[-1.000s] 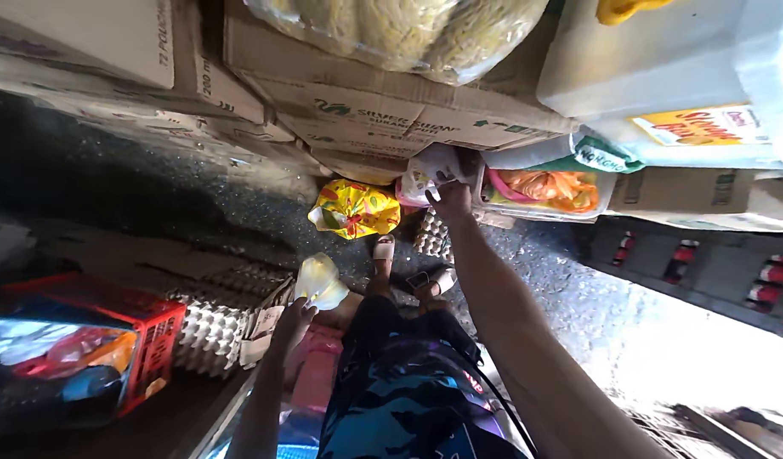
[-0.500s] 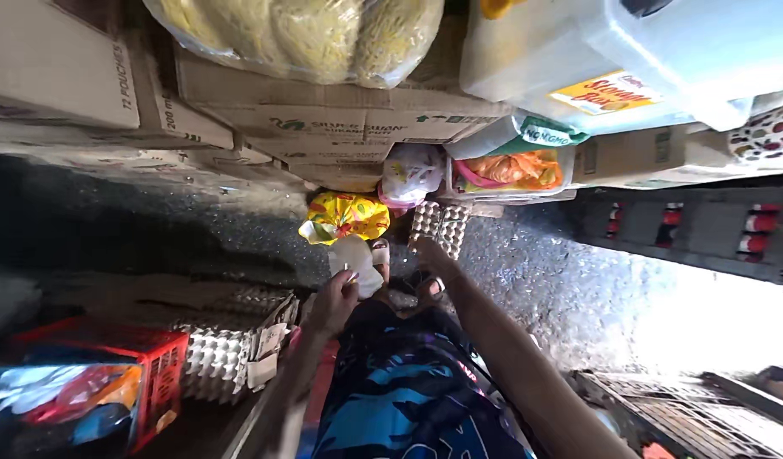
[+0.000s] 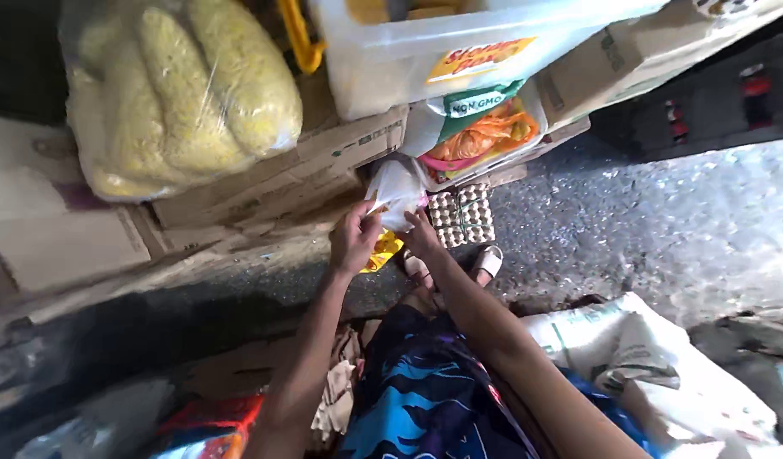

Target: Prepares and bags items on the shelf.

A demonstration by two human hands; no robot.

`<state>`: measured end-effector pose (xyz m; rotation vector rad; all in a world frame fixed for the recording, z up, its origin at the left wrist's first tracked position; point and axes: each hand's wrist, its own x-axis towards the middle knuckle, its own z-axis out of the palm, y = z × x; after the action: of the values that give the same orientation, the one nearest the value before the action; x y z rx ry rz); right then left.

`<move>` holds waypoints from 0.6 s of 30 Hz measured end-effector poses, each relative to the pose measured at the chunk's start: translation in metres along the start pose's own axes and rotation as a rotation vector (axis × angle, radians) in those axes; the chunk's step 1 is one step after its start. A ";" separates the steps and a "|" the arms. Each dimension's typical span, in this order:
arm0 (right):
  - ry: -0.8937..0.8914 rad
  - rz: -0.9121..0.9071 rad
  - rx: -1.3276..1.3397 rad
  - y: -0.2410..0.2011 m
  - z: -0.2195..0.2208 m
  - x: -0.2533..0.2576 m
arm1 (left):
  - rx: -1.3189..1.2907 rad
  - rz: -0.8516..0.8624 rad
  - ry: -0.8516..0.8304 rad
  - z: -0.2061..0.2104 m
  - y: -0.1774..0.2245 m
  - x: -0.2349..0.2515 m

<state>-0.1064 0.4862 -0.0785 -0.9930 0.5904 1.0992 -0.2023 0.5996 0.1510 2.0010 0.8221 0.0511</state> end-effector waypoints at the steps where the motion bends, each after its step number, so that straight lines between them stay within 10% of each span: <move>1: 0.006 -0.034 0.023 -0.009 0.010 0.008 | 0.040 0.024 -0.009 0.000 -0.001 0.012; 9: 0.043 -0.112 -0.159 -0.008 0.036 0.108 | 0.347 -0.052 -0.150 0.037 -0.075 0.106; 18: -0.039 -0.003 -0.391 -0.015 0.004 0.066 | 0.576 -0.121 -0.203 0.049 -0.086 0.166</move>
<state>-0.0684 0.5185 -0.1251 -1.3038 0.3470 1.2556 -0.1020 0.6855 0.0100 2.4288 0.8907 -0.5025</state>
